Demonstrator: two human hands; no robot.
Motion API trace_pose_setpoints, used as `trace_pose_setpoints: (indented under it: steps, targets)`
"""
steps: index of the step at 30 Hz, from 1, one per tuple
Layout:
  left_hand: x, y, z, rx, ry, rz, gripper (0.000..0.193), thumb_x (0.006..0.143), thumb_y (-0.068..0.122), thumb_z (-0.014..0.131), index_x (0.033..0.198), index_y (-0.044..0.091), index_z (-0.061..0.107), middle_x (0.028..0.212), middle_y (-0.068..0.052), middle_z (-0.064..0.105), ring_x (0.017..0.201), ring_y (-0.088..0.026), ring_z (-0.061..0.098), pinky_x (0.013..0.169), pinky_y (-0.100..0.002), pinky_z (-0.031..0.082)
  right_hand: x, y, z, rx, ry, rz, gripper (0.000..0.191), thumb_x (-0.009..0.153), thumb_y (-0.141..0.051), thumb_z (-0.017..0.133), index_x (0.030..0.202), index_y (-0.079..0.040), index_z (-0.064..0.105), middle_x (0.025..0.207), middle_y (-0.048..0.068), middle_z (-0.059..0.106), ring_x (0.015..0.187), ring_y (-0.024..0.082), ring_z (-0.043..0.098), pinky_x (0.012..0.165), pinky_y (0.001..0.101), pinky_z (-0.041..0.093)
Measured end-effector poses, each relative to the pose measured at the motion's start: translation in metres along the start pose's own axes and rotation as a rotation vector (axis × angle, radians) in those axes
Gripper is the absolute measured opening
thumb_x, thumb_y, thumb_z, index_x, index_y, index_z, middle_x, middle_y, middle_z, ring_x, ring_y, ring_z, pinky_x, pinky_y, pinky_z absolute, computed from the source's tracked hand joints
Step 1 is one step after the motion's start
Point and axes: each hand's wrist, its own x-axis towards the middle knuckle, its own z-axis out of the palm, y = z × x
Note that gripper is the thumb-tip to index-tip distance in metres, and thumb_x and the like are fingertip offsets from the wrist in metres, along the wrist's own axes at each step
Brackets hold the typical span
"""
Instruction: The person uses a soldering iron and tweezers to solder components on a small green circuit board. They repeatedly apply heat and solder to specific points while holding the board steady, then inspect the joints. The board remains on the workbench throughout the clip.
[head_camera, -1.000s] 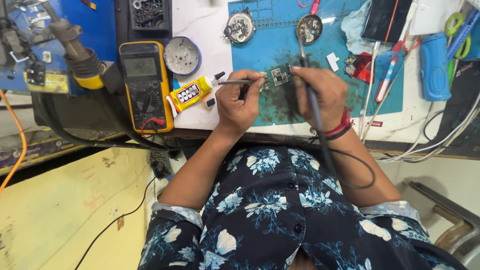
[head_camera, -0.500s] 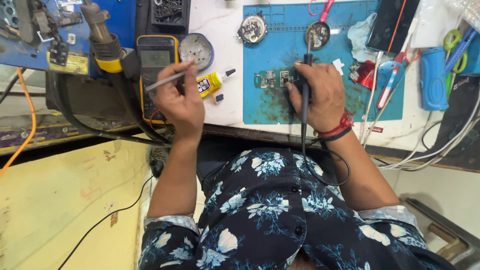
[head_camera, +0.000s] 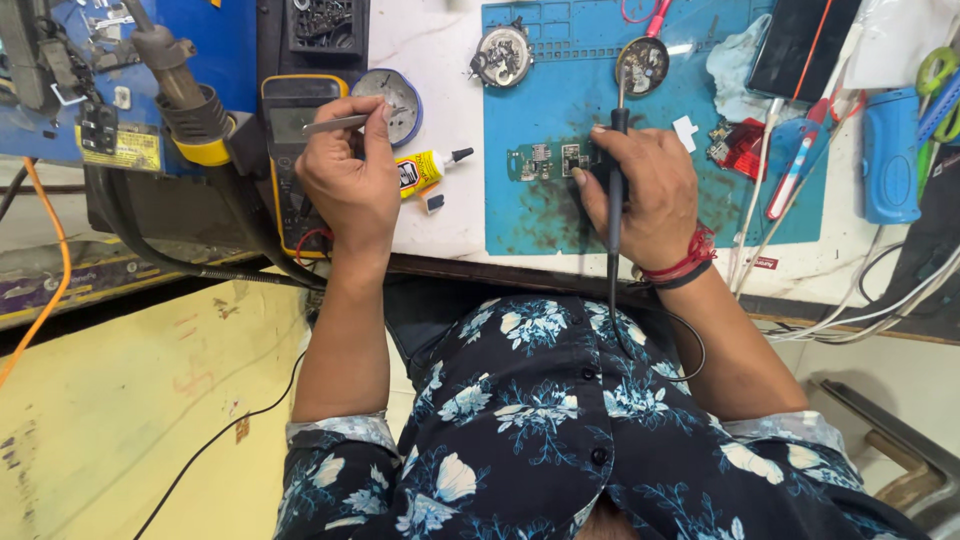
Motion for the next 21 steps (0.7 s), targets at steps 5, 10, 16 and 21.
trace_pose_setpoints:
  steps: [5, 10, 16, 21]
  targets:
    - [0.002, -0.002, -0.001, 0.061, -0.01, 0.028, 0.005, 0.102, -0.001, 0.072, 0.104, -0.002, 0.068, 0.089, -0.01, 0.077, 0.077, -0.012, 0.074, 0.069, -0.026, 0.057, -0.001, 0.001, -0.001, 0.015, -0.004, 0.009, 0.043, 0.093, -0.011, 0.082, 0.129, -0.003, 0.061, 0.105, 0.015, 0.068, 0.098, 0.036, 0.063, 0.088, 0.0455, 0.049]
    - [0.003, -0.005, -0.002, -0.032, 0.038, 0.038, 0.006, 0.106, -0.001, 0.071, 0.11, -0.003, 0.066, 0.096, -0.009, 0.076, 0.086, -0.012, 0.074, 0.078, -0.025, 0.06, -0.009, 0.005, 0.001, 0.047, 0.016, 0.037, 0.04, 0.099, -0.009, 0.074, 0.135, -0.001, 0.058, 0.118, 0.015, 0.072, 0.102, 0.034, 0.065, 0.092, 0.0436, 0.051]
    - [-0.007, 0.0, 0.003, -0.327, 0.1, -0.028, 0.011, 0.108, -0.003, 0.068, 0.115, -0.001, 0.059, 0.107, -0.012, 0.073, 0.096, -0.013, 0.071, 0.088, -0.024, 0.057, -0.025, 0.014, 0.014, 0.331, 0.202, 0.199, 0.036, 0.117, -0.017, 0.065, 0.14, 0.003, 0.046, 0.114, 0.013, 0.07, 0.1, 0.022, 0.072, 0.088, 0.0332, 0.056]
    - [-0.04, 0.016, 0.033, -0.575, -0.072, -0.174, 0.012, 0.107, -0.004, 0.066, 0.114, 0.001, 0.057, 0.108, -0.01, 0.072, 0.102, -0.015, 0.073, 0.091, -0.026, 0.059, -0.038, 0.018, 0.013, 0.388, 0.271, 0.289, 0.022, 0.111, -0.016, 0.069, 0.124, 0.001, 0.063, 0.099, 0.012, 0.071, 0.087, 0.021, 0.072, 0.074, 0.0289, 0.054]
